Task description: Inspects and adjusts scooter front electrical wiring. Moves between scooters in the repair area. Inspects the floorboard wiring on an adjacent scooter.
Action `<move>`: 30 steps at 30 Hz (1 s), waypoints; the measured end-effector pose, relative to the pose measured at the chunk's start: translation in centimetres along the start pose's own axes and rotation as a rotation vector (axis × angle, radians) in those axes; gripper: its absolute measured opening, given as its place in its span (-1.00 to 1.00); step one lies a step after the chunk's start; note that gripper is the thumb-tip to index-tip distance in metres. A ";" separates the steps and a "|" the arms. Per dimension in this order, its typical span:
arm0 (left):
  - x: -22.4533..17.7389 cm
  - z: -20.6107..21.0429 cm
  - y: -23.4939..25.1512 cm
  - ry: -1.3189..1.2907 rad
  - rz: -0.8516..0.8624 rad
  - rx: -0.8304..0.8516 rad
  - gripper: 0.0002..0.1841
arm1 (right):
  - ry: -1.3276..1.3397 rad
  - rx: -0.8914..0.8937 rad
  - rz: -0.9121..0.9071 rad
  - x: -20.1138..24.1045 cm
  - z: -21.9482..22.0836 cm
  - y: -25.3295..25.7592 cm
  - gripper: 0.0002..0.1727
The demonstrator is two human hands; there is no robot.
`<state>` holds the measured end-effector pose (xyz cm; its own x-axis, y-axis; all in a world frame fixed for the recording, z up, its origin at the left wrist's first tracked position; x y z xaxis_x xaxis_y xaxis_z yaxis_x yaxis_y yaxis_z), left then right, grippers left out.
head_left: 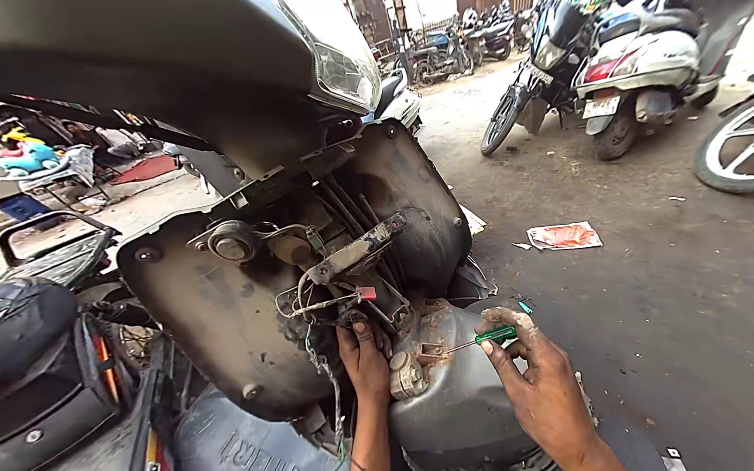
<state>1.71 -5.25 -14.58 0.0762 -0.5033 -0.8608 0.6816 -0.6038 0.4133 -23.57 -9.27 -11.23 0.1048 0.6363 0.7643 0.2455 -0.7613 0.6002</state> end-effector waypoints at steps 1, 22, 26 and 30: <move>0.0 0.0 -0.1 -0.001 0.003 0.001 -0.83 | 0.015 -0.007 -0.007 0.1 0.5 -0.3 -0.62; -0.2 -0.2 0.4 0.043 -0.002 0.001 -0.82 | -0.071 0.041 -0.296 -2.0 7.4 -6.5 -0.62; -0.2 0.0 0.2 0.020 0.012 0.021 -0.83 | 0.054 -0.038 -0.242 -2.1 4.5 -7.3 -0.58; -0.1 0.5 -0.4 0.015 0.019 0.031 -0.84 | -0.059 -0.191 -0.226 -5.1 -1.3 -11.0 -0.68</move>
<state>1.09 -5.29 -14.54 0.1000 -0.5053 -0.8571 0.6573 -0.6132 0.4382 -28.10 -4.32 -21.39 0.1253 0.7944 0.5943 0.0840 -0.6053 0.7915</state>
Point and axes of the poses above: each hand's wrist, its own y-axis towards the middle knuckle, its own z-axis out of the palm, x = y × z, the point moved 4 cm from there along y, towards the middle knuckle, and after that the axes turned 7 degrees about -z, right-handed, at the moved point
